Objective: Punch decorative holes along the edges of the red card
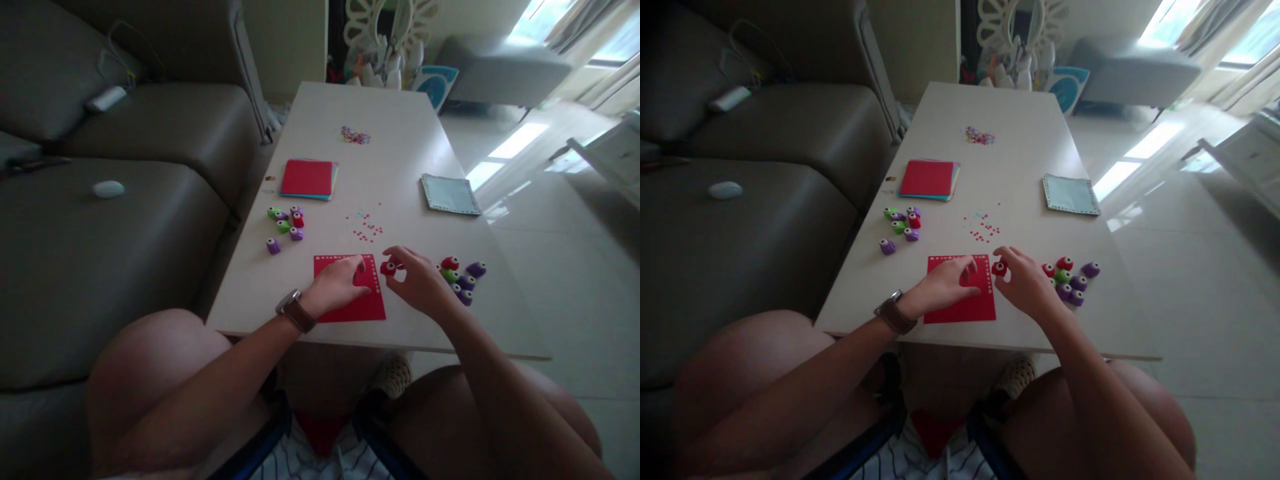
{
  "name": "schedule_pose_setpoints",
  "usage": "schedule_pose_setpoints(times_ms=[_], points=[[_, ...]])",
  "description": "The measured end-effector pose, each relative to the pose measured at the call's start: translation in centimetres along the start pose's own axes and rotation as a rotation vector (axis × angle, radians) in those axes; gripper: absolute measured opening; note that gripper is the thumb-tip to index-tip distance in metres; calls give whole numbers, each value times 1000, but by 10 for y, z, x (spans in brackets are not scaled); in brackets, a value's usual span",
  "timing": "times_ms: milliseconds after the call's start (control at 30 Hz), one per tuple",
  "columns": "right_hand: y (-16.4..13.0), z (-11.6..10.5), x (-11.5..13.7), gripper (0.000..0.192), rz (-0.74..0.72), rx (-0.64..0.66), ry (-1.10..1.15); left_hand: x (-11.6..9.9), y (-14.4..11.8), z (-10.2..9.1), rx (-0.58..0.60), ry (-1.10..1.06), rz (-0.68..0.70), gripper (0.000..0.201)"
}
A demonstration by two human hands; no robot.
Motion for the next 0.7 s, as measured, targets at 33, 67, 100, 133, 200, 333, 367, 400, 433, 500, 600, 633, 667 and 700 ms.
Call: schedule_pose_setpoints(times_ms=[33, 67, 100, 133, 200, 333, 367, 400, 433, 500, 600, 633, 667, 700], points=[[0, 0, 4, 35, -26, -8, 42, -3, 0, -1, -16, -92, 21, 32], [-1, -1, 8, 32, -52, -10, 86, -6, 0, -2, -29, -183, 44, 32], [-1, -1, 12, 31, -73, -10, 126, -8, 1, -4, -36, -263, 66, 33], [-2, -1, 15, 30, -90, -11, 156, -10, 1, -6, -37, -332, 86, 33], [-2, 0, 18, 31, -115, -24, 192, -12, 1, -8, -18, -448, 117, 30], [-2, 1, 20, 32, -153, -91, 244, -13, 2, -14, -2, -543, 143, 27], [-1, 1, 20, 32, -156, -103, 261, -13, 2, -16, -11, -525, 141, 28], [-1, 1, 21, 31, -156, -110, 273, -13, 2, -19, -18, -494, 140, 27], [-1, 1, 21, 30, -154, -113, 276, -13, 2, -22, -21, -455, 142, 25], [-1, 0, 21, 28, -150, -124, 251, -12, 2, -30, -43, -345, 143, 20], [-2, -1, 21, 26, -150, -134, 160, -5, 1, -45, -134, -58, 108, 13], [-2, -1, 21, 24, -157, -128, 130, -2, 0, -50, -160, 60, 82, 12], [-3, -1, 21, 22, -169, -115, 105, 2, 0, -55, -174, 173, 49, 12], [-3, 0, 20, 21, -182, -98, 82, 6, -1, -59, -177, 270, 12, 13]])
Point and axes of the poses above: each hand's wrist, its own y-axis towards the middle knuckle, its own z-axis out of the palm, x = y × z, the point moved 1 cm from there along y, towards the middle knuckle, and after that the axes turned 5 degrees about -y, right-handed, at the moved point
